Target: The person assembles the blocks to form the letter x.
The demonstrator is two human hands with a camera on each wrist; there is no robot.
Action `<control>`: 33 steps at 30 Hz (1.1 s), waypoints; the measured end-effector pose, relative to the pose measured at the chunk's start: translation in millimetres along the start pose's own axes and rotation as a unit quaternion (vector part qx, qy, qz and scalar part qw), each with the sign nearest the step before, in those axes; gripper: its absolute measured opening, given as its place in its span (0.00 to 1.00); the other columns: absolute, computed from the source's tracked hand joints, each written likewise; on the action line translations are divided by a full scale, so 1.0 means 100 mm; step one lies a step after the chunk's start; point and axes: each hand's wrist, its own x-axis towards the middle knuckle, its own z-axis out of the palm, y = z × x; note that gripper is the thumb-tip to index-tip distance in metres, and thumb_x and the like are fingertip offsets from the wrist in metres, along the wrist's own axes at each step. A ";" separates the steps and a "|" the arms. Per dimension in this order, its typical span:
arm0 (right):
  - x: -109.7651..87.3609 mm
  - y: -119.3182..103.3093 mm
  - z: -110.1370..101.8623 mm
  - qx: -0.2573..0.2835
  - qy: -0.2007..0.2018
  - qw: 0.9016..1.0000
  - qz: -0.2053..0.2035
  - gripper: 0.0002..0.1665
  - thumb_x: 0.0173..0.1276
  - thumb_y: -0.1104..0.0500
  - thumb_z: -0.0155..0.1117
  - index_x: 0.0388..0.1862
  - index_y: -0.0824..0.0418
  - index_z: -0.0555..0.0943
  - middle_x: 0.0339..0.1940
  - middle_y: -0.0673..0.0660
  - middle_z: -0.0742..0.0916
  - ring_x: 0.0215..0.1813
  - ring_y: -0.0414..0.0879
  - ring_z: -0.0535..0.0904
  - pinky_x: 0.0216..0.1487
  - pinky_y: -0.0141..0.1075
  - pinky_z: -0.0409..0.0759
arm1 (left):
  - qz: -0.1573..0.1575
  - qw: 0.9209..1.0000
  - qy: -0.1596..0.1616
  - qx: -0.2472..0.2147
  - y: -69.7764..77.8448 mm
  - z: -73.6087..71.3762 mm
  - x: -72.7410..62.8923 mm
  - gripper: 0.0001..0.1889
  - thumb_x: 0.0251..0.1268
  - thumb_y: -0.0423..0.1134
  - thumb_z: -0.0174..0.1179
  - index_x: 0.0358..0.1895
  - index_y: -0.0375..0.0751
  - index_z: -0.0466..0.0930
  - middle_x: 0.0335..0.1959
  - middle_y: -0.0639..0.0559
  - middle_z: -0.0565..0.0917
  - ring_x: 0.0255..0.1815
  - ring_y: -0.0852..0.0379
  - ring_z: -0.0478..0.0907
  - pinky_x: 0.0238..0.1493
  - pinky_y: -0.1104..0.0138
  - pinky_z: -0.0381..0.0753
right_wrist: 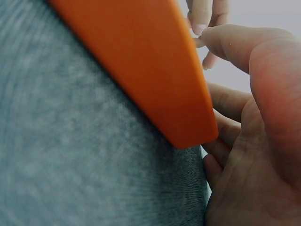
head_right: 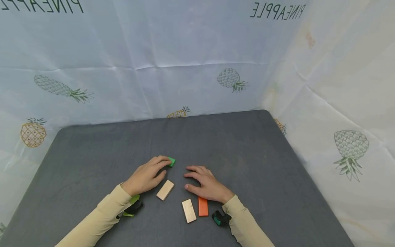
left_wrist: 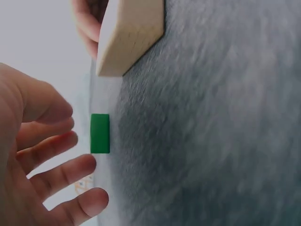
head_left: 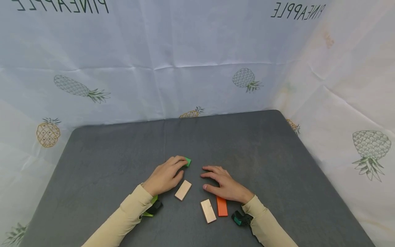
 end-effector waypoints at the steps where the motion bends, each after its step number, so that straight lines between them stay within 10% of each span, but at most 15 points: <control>1: 0.00 0.00 0.01 0.000 0.000 1.000 -0.001 0.29 0.76 0.39 0.57 0.69 0.49 0.77 0.79 0.51 0.69 0.78 0.53 0.62 0.75 0.61 0.58 | 0.000 1.000 0.005 -0.003 0.00 0.02 -0.01 0.19 0.73 0.37 0.58 0.65 0.43 0.79 0.63 0.53 0.79 0.54 0.58 0.79 0.42 0.62 0.81; 33: 0.02 -0.06 -0.05 0.009 -0.015 1.000 0.024 0.30 0.76 0.39 0.57 0.71 0.48 0.75 0.79 0.49 0.68 0.80 0.52 0.60 0.76 0.61 0.58 | -0.038 0.998 -0.035 -0.046 0.06 -0.02 0.05 0.19 0.74 0.34 0.54 0.64 0.42 0.80 0.64 0.51 0.79 0.63 0.52 0.79 0.46 0.57 0.82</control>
